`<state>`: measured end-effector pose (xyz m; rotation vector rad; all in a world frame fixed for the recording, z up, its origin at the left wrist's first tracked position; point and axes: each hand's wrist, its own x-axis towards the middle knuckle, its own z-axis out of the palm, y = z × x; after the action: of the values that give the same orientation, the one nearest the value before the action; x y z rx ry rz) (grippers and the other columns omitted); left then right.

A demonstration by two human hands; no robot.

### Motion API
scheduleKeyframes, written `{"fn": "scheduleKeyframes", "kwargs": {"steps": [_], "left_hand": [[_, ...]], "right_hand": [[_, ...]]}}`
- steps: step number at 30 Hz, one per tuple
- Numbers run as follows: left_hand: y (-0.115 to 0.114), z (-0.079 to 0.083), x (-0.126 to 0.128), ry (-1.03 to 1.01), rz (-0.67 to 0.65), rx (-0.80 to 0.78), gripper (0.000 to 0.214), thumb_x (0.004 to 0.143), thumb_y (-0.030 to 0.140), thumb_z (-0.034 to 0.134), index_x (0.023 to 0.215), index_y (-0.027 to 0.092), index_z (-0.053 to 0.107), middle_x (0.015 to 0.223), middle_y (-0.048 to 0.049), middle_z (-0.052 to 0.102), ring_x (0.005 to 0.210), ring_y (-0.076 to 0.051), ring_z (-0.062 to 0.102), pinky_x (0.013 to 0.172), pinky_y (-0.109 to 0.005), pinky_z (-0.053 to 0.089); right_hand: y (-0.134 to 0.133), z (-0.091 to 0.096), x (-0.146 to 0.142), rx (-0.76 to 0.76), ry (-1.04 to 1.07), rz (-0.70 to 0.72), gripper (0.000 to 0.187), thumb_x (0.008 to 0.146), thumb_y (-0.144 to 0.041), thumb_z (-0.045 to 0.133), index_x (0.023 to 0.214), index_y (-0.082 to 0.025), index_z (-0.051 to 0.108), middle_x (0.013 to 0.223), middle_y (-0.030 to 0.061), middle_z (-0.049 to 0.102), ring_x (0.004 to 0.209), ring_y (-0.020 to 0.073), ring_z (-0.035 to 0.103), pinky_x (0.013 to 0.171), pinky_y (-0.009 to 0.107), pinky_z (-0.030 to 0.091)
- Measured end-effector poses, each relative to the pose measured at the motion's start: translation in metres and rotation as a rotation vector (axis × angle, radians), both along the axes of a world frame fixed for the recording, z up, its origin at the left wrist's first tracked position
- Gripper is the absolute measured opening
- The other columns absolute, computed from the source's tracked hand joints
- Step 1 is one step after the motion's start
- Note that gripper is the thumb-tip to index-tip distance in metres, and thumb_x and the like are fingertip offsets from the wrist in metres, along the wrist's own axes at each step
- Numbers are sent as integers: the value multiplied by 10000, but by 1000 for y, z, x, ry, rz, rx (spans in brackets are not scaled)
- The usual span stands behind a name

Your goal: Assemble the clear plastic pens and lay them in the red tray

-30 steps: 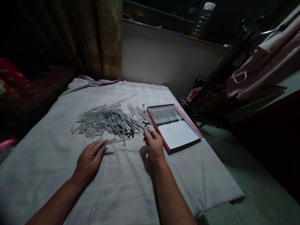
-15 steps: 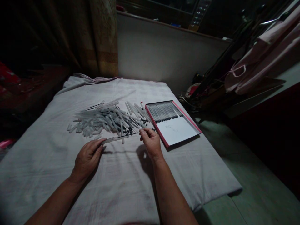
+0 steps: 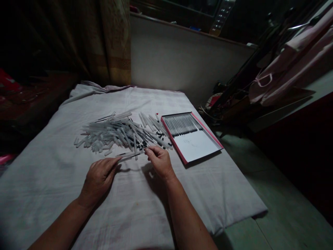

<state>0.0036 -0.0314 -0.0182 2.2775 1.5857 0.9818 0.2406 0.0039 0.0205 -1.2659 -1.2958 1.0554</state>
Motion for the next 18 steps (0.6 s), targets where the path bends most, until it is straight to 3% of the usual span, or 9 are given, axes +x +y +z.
{"fn": "scheduleKeyframes", "kwargs": {"steps": [3, 6, 12, 18], "left_hand": [[-1, -1, 2, 13, -22, 51, 312, 982, 304, 477, 1236, 250, 650, 1084, -80, 751, 988, -263, 660, 889, -383, 436], [0, -2, 2, 5, 9, 123, 296, 1002, 327, 451, 1211, 225, 633, 1048, -72, 759, 943, -242, 677, 871, -369, 467], [2, -5, 0, -20, 82, 168, 260, 1016, 348, 422, 1127, 211, 613, 964, -53, 759, 907, -229, 692, 845, -357, 500], [3, -4, 0, 7, 70, 185, 256, 1016, 332, 429, 1102, 196, 628, 977, -62, 755, 903, -223, 693, 835, -341, 508]], "right_hand": [[-6, -4, -11, 1, -124, 223, 296, 811, -377, 652, 1020, -206, 772, 902, 48, 738, 690, 139, 636, 628, 261, 511], [-6, -10, -17, -44, -249, 359, 484, 793, -269, 678, 1275, -228, 672, 1022, 38, 740, 726, 127, 656, 667, 252, 517], [14, -21, -2, 90, -744, 65, 253, 832, -128, 608, 1004, -219, 770, 1022, 76, 743, 969, 217, 668, 886, 339, 502], [25, -17, 0, 10, -1053, 149, 266, 913, -224, 588, 1131, -263, 736, 1106, 67, 715, 969, 206, 664, 803, 282, 491]]}}
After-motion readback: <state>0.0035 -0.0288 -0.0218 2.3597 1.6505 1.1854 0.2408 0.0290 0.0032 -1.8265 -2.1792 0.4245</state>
